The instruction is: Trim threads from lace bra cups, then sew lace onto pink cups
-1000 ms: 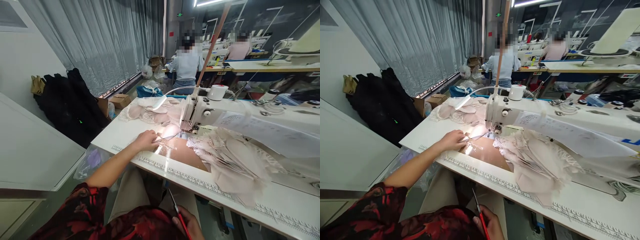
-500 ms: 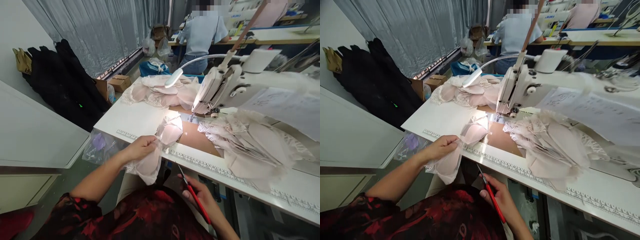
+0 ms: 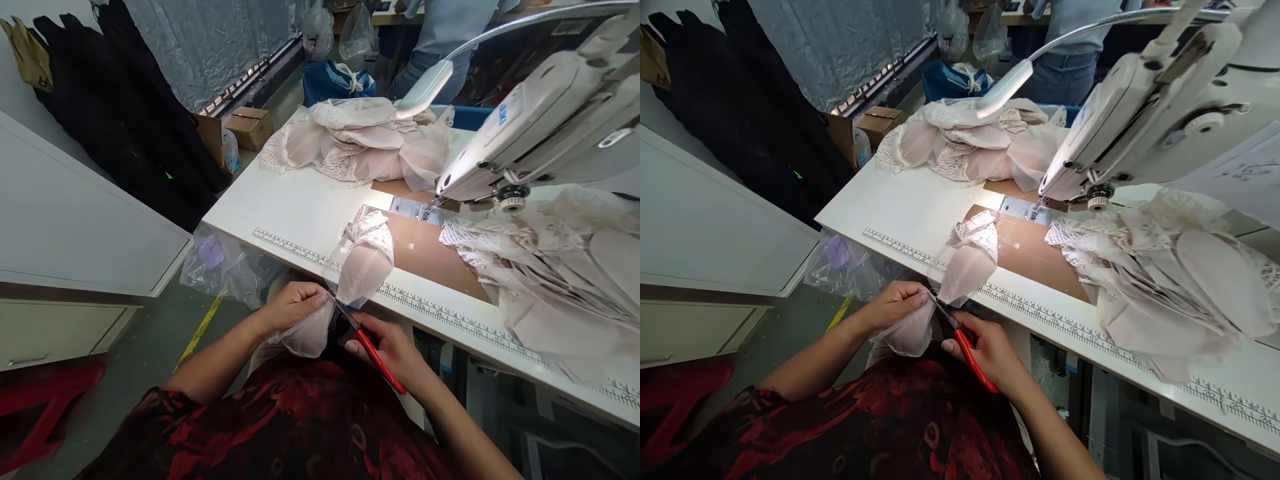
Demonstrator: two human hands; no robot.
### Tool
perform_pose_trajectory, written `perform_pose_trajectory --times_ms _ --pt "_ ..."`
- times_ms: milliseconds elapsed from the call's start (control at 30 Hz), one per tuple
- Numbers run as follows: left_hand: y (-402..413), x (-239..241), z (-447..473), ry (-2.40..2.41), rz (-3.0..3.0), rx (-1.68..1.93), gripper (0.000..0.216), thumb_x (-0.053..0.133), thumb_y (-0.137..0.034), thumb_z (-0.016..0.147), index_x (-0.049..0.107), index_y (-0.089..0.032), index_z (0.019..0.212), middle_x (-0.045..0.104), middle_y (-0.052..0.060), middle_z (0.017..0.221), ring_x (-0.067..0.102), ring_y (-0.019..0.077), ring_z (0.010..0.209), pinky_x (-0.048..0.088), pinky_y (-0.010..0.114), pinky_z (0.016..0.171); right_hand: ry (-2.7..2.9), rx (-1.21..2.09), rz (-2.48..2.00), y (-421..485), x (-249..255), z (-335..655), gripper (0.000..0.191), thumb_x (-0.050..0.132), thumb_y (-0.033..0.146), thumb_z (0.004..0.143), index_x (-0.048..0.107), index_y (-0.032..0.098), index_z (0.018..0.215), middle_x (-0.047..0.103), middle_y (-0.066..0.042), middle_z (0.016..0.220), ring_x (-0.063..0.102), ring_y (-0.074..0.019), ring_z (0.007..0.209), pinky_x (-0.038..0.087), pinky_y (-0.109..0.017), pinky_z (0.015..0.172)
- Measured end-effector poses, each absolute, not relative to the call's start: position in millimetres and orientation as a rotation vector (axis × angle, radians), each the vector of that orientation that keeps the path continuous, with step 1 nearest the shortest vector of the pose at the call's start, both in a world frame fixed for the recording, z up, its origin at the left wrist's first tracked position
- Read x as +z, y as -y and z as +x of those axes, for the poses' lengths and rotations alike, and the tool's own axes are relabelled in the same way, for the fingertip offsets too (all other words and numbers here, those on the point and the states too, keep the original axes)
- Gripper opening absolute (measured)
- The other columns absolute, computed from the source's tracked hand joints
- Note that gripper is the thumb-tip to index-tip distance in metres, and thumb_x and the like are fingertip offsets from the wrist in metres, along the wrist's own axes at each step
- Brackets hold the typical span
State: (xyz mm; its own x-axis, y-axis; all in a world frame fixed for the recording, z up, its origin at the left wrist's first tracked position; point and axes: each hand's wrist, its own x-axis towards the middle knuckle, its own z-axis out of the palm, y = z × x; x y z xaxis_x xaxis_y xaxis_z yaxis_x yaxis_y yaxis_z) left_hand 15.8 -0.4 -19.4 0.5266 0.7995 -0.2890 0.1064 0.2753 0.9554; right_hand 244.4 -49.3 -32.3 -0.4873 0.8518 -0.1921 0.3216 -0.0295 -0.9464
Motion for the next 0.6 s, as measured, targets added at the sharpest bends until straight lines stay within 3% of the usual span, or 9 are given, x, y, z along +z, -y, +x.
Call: perform_pose_trajectory --times_ms 233,600 --pt "2 -24 9 -0.912 1.22 0.603 0.039 0.057 -0.047 0.085 0.063 -0.009 0.083 0.057 0.001 0.07 0.047 0.0089 0.062 0.036 0.019 0.058 1.988 1.327 -1.305 41 -24 233 0.046 0.065 0.042 0.081 0.061 0.019 0.121 0.069 -0.005 0.09 0.063 -0.0258 0.083 0.049 -0.031 0.074" --pt "4 -19 5 -0.901 1.217 0.59 0.04 0.057 -0.048 0.085 0.066 -0.009 0.087 0.059 0.002 0.072 0.049 0.0098 0.063 0.038 0.02 0.059 2.062 1.217 -1.332 41 -26 234 0.036 0.063 0.042 0.082 0.067 0.019 0.109 0.066 -0.002 0.073 0.058 -0.0181 0.063 0.046 -0.024 0.058"
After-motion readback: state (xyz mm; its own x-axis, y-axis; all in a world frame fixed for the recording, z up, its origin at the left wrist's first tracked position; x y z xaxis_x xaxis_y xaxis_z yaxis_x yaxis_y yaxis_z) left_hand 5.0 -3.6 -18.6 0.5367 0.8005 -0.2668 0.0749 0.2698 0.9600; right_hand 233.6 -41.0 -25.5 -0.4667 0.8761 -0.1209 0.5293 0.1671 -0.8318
